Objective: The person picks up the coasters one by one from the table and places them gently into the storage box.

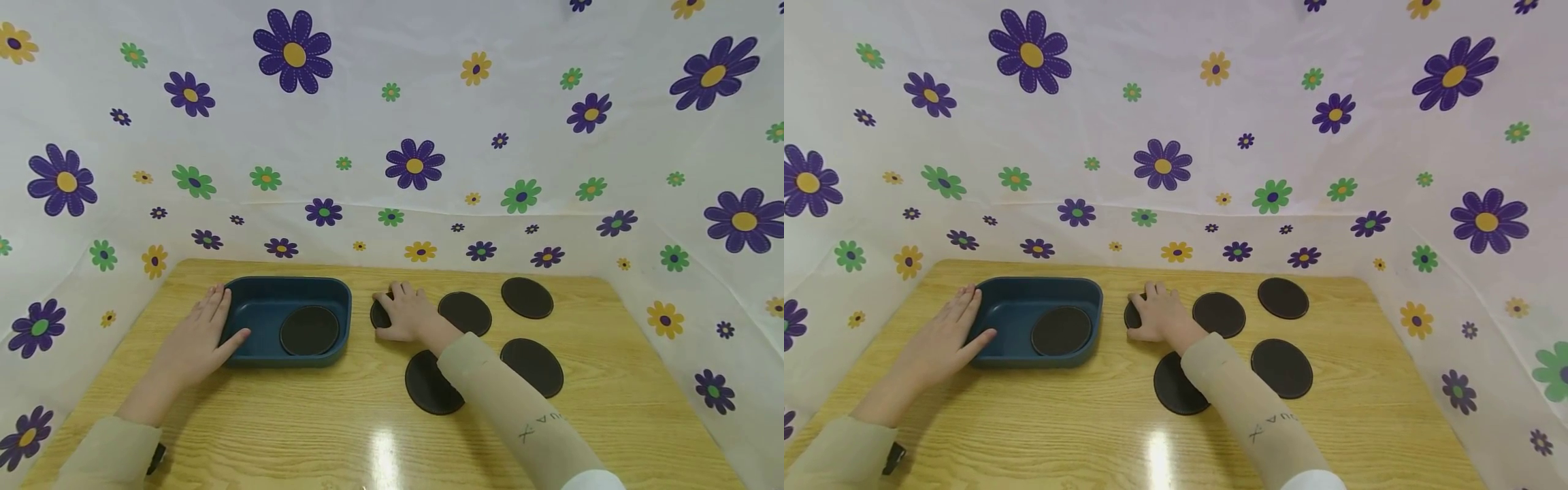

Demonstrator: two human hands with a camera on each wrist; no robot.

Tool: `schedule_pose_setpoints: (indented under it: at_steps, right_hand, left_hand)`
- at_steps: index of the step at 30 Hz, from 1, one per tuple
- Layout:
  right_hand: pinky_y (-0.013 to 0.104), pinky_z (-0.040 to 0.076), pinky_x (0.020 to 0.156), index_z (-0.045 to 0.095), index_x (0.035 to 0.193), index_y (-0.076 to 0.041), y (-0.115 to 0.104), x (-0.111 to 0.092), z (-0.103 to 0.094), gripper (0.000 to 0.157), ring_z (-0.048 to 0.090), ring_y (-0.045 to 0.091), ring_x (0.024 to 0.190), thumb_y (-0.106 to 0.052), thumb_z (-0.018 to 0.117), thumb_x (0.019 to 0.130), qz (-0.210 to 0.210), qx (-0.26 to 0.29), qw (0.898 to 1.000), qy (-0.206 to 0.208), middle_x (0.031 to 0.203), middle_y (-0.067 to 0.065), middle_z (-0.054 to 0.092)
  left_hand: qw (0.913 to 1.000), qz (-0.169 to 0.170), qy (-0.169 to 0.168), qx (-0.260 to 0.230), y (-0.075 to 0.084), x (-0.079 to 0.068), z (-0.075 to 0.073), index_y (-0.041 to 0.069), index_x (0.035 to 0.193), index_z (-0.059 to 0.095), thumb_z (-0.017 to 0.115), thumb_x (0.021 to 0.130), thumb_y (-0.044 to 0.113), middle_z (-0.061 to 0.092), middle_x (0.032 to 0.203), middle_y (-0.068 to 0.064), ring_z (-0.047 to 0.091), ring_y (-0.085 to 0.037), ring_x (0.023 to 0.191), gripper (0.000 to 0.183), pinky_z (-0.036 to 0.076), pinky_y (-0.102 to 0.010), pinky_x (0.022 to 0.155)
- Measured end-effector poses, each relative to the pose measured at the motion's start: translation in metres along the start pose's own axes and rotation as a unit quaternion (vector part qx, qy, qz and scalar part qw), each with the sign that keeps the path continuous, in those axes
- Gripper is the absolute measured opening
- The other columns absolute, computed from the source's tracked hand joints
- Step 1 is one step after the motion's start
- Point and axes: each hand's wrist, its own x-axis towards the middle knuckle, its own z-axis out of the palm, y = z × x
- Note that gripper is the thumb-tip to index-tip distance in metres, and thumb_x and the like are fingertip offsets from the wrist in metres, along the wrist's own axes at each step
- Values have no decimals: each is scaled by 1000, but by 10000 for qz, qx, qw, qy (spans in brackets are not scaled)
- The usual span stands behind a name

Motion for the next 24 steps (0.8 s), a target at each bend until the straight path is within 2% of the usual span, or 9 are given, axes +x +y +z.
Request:
schedule_pose_setpoints:
  at_steps: [15, 24]
  right_hand:
    - [62, 43, 117, 47, 159, -22, 2, 2, -5, 78, 41, 39, 148, -61, 65, 95, -88, 102, 9999, 106, 160, 20, 42]
    - [64, 43, 112, 46, 160, -22, 7, 6, -10, 76, 43, 38, 143, -56, 64, 95, -167, 198, 9986, 460, 155, 19, 45]
  left_hand:
    - [9999, -13, -55, 111, 1, 1, -1, -13, 164, 16, 51, 109, 53, 14, 173, -35, 15, -50, 163, 94, 20, -62, 133]
    - [9999, 4, -9, 112, 0, 0, 0, -14, 164, 16, 54, 108, 51, 16, 173, -35, 16, -50, 163, 93, 19, -62, 133]
